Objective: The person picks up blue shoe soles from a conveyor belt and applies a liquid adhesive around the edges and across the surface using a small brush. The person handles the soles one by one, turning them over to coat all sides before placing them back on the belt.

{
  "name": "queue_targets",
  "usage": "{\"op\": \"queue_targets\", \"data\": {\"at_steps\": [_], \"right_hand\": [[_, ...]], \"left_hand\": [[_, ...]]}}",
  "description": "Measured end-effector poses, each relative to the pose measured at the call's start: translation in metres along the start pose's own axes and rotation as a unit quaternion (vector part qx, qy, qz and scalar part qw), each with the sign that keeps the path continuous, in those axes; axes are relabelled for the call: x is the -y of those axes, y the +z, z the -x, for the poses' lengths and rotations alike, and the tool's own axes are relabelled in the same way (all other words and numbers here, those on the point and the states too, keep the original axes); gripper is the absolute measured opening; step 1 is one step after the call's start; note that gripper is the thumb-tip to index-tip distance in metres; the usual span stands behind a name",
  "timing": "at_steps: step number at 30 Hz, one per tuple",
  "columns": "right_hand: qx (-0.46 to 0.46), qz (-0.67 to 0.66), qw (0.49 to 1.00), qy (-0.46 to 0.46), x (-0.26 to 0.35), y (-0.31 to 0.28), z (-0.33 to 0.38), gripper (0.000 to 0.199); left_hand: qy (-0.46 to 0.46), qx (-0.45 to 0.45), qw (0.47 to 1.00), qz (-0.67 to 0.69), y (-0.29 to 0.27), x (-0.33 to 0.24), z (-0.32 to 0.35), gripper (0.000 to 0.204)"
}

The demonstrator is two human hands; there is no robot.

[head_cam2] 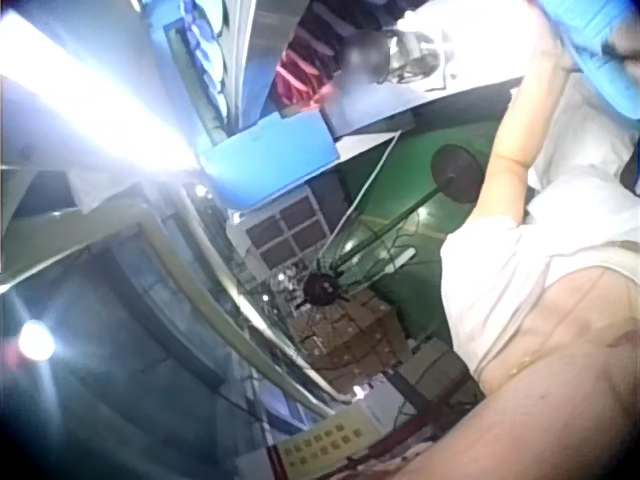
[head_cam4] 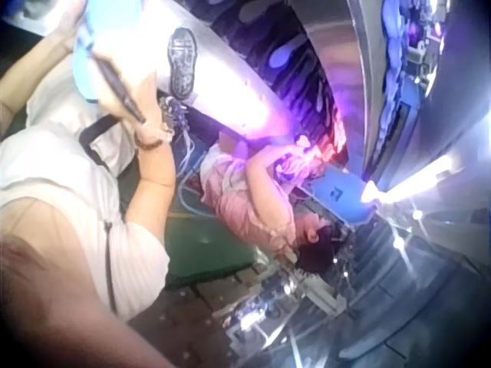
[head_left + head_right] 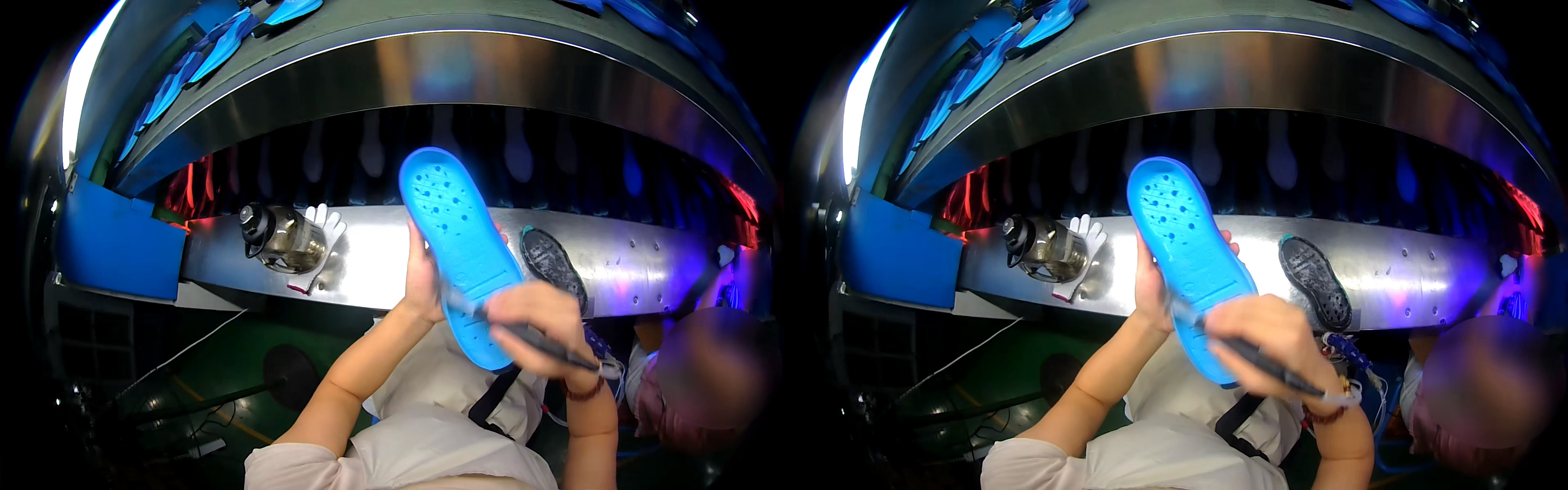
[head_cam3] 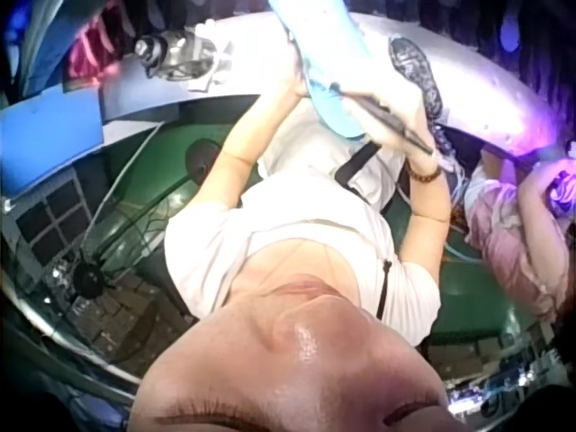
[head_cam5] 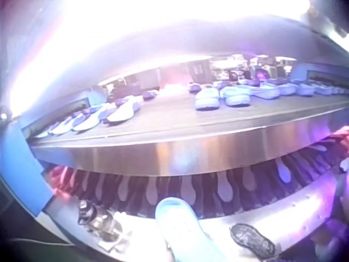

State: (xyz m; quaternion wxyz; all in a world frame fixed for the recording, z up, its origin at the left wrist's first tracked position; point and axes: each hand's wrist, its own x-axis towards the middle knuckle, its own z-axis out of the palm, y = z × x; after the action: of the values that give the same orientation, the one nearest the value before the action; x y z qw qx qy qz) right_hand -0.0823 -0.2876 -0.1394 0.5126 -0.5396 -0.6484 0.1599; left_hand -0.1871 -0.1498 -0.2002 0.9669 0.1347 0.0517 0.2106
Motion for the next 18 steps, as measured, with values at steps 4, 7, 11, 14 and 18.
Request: {"op": "queue_targets", "data": {"at_steps": [4,7,11,14,18], "right_hand": [[0.018,-0.1,0.995,0.023,0.007,-0.007,0.013,0.022],[0.022,-0.008,0.999,0.046,-0.005,-0.003,0.015,0.021],[0.072,-0.192,0.978,0.034,-0.011,-0.01,0.024,0.022],[-0.065,-0.323,0.933,0.146,-0.021,-0.005,0.031,0.019],[-0.158,-0.367,0.902,0.162,-0.012,0.017,0.029,0.019]], "left_hand": [[0.029,0.006,0.999,-0.022,-0.001,-0.02,0.005,0.084],[0.039,-0.024,0.998,-0.046,0.006,-0.03,0.003,0.084],[0.036,0.009,0.998,-0.053,0.011,-0.044,0.005,0.084],[0.052,-0.014,0.996,-0.078,0.028,-0.041,0.005,0.081],[0.087,-0.029,0.987,-0.134,0.031,-0.009,0.023,0.07]]}}
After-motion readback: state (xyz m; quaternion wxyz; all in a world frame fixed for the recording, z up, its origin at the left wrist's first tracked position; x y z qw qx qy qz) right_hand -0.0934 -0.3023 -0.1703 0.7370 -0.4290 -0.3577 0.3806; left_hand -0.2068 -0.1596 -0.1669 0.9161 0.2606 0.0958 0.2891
